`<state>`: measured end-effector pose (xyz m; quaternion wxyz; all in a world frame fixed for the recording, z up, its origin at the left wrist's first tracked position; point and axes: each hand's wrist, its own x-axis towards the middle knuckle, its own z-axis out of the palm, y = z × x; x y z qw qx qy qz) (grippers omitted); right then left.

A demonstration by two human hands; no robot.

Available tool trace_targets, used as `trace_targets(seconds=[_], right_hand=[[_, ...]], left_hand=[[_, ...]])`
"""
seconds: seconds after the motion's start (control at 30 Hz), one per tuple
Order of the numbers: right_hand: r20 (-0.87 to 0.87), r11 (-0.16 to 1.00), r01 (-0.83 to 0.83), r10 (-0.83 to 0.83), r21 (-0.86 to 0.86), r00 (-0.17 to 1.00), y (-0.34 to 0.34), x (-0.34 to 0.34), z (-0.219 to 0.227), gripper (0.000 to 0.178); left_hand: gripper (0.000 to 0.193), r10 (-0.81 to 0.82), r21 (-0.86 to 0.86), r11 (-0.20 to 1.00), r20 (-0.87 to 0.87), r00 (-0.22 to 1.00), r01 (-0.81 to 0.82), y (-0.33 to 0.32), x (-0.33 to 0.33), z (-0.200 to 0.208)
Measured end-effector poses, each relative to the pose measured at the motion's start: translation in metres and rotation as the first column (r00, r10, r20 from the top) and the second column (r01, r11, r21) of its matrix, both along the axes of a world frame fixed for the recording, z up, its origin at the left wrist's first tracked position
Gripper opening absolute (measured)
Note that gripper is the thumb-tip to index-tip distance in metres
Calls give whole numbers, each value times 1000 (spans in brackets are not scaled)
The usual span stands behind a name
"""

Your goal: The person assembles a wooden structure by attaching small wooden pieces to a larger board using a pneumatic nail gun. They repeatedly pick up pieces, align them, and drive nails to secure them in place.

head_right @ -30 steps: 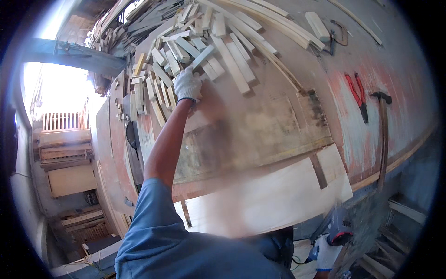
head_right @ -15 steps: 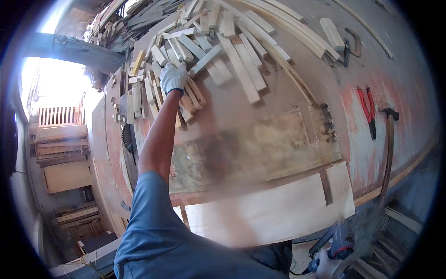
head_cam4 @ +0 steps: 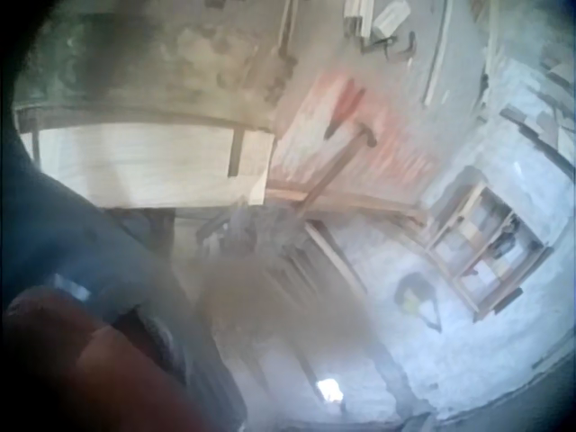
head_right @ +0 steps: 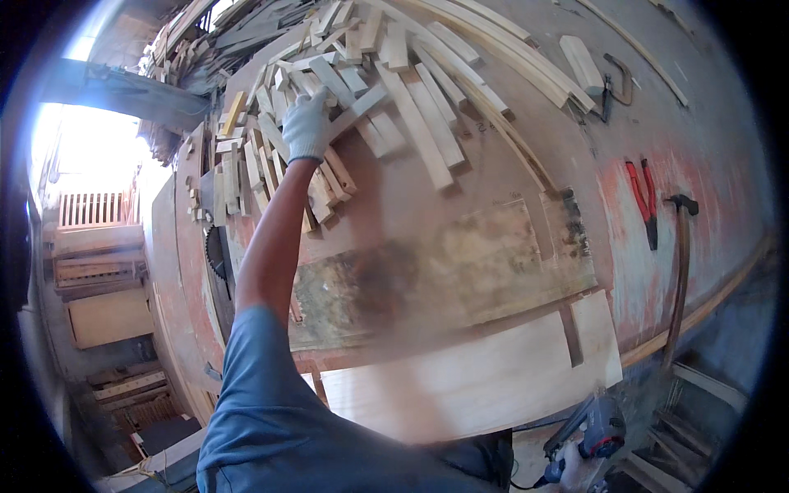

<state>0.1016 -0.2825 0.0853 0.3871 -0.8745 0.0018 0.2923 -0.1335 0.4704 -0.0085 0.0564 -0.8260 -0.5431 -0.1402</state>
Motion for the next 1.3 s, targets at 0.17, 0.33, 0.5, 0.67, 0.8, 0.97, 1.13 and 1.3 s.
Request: trace_targets(seconds=[0.17, 0.33, 0.5, 0.67, 0.8, 0.97, 1.13, 1.3], right_hand=[[-135, 979, 203, -202, -5, 970, 14, -7, 15, 27], [-167, 998, 10, -21, -67, 986, 8, 4, 19, 24], [-146, 997, -50, 40, -63, 988, 18, 8, 30, 18], [-188, 999, 28, -33, -26, 982, 6, 13, 22, 26], [-272, 998, 22, -38, -64, 962, 0, 15, 17, 15], [-135, 994, -103, 107, 38, 985, -25, 7, -7, 8], [-273, 1000, 19, -16, 7, 962, -36, 5, -15, 22], [162, 932, -347, 361, -107, 918, -63, -9, -38, 22]], left_hand=[[45, 172, -372, 847, 868, 466, 380, -86, -19, 3], [45, 259, -567, 636, 796, 548, 523, -206, -34, 27], [49, -160, -527, 667, 589, 792, 527, -275, -10, 34], [61, 229, -787, 308, 606, 761, 534, -340, 38, 17], [55, 110, -792, 274, 589, 801, 545, -388, 62, -7], [53, 160, -811, 258, 573, 804, 526, -409, 73, -3], [52, 560, -862, 37, 436, 704, 505, -404, 76, 2], [52, 669, -831, -71, 371, 644, 552, -413, 87, 58]])
